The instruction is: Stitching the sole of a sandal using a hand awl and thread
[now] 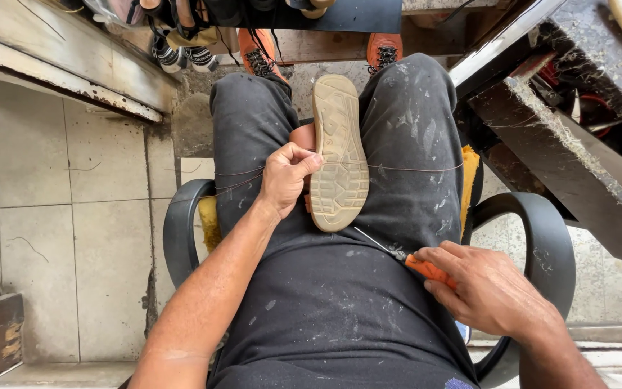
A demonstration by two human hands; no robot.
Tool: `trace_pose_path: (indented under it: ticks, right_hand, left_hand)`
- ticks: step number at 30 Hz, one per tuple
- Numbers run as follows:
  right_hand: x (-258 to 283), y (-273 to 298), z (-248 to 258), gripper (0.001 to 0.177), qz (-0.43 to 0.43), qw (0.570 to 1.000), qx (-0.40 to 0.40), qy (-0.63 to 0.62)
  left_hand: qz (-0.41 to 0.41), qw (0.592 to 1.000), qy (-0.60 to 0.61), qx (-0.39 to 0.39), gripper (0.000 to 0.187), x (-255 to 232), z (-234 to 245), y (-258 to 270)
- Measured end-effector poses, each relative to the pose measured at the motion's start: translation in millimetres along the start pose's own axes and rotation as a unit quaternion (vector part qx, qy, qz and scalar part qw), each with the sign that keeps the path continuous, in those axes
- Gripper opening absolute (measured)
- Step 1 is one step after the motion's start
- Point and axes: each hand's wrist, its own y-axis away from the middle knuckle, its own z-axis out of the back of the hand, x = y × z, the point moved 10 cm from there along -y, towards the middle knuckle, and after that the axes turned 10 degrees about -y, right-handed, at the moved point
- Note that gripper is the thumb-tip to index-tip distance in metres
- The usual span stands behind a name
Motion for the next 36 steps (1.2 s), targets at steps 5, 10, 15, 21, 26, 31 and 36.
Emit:
trace_pose_path:
  ticks: [5, 10, 15, 21, 26, 31, 36]
  right_hand:
    - [2.2, 2.9, 2.5, 0.037, 0.03, 0.999, -0.013, -0.034]
    - [10.7, -6.1, 8.3, 0.036, 0.044, 0.996, -0.077, -0.019]
    - [13.4, -20.4, 1.3, 0.034, 0.026, 0.995, -0.099, 0.0]
    - [9.6, -26.3, -7.0, 0.036, -0.011, 0.996, -0.09, -0.003]
    - [7.6, -27.0, -12.1, 0.035, -0.03, 0.995, -0.097, 0.003]
    - [14.9, -27.6, -10.3, 0.036, -0.018, 0.994, -0.106, 0.011]
    - [17.1, -28.1, -10.2, 0.035, -0.022, 0.994, -0.105, 0.008]
  left_hand:
    - [-0.036, 0.998, 0.04, 0.034, 0.014, 3.5, -6.1, 1.4]
    - [-0.043, 0.996, 0.065, 0.052, 0.014, 3.6, -7.0, 3.2]
    - [-0.047, 0.994, 0.076, 0.07, 0.014, 4.6, -8.3, 3.9]
    - [-0.055, 0.991, 0.081, 0.088, 0.014, -0.1, -9.5, 7.0]
    - [-0.065, 0.99, 0.088, 0.094, 0.014, -2.3, -10.5, 7.4]
    - [-0.079, 0.988, 0.084, 0.107, 0.012, -4.4, -11.9, 9.9]
    - [-0.066, 0.985, 0.101, 0.121, 0.008, -10.5, -11.5, 17.2]
